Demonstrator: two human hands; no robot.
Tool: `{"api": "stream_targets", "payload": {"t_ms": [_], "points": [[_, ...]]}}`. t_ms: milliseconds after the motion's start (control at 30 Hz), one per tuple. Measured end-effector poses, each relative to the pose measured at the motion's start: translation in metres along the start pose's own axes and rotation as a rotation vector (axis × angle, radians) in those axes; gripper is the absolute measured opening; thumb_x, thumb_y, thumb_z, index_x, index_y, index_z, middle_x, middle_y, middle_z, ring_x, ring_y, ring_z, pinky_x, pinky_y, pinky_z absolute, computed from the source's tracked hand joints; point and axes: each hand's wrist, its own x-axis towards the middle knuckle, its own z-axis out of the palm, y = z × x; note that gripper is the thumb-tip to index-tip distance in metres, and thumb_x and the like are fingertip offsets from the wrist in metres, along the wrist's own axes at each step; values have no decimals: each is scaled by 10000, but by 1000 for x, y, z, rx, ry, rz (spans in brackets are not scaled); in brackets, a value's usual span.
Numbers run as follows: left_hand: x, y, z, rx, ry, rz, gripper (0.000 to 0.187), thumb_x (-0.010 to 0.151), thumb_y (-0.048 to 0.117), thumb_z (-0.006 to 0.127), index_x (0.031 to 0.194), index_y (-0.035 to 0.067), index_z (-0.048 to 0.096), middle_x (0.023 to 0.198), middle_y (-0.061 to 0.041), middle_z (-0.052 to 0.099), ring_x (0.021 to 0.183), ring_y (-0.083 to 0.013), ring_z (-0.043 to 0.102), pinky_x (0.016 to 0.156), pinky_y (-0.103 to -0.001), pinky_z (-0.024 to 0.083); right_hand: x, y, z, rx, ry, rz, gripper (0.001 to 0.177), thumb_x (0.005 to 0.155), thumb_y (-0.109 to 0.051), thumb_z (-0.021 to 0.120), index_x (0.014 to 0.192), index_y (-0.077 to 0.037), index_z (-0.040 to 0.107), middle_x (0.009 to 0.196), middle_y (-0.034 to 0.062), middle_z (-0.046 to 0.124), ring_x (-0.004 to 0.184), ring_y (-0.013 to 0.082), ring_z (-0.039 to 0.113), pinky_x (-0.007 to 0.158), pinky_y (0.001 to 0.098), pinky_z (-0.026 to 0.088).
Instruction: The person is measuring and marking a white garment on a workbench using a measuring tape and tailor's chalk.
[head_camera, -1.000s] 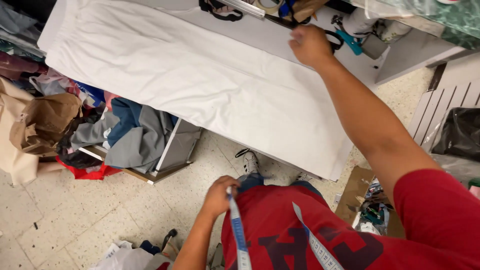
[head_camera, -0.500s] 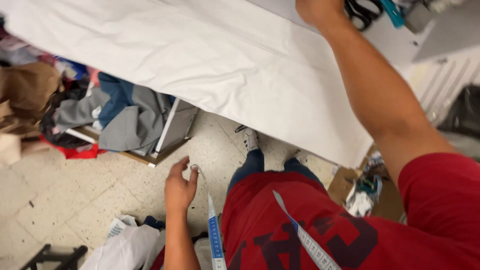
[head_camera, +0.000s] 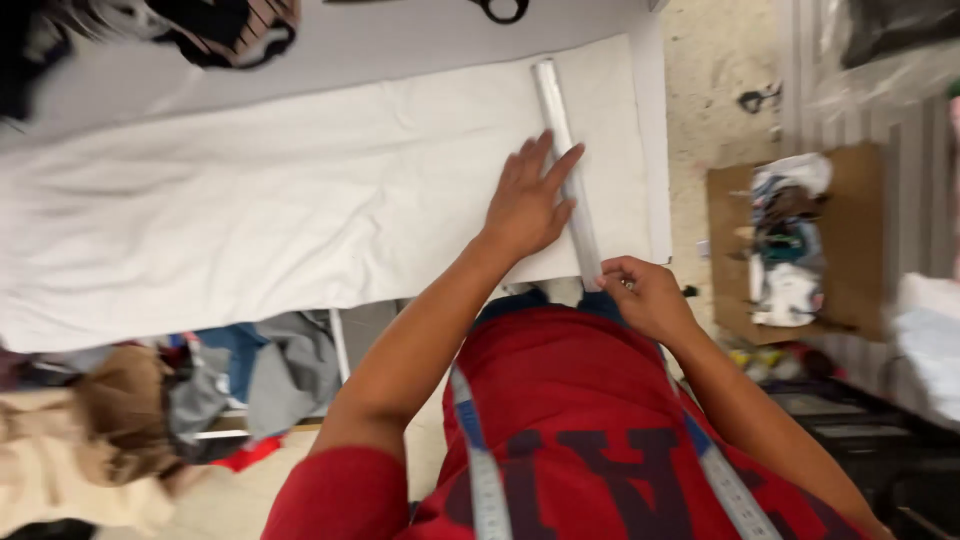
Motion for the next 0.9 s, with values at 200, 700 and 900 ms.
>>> {"api": "stream_targets", "payload": {"t_ms": [200,700,900], "points": [[42,4,0,259,-225,-12,691,960,391,682,1562,121,476,1650,-215,321,1552,-409,273,1291,-548,175,-22,-23,13,-64,143,95,370,922,-280,744,1258,-153,658,963,89,800,987,310,748,855,467,587],[44,-8,14,281,-71,102,689,1062,589,538,1525,79,518,1676,-123,235,1561,-406,113,1273,-625,66,-27,15,36,-311,398,-269,425,933,-315,790,1316,-142,721,936,-17,716,782,151,676,564,343,551],[50,-11,12,311,-92,85,751,1047,564,608,1619,120,409,1697,-120,201,1572,-398,49,1297,-628,67,-26,12,36,-288,331,-131,449,959,-368,733,1359,-169,692,973,-38,716,853,164,673,674,353,535]]}}
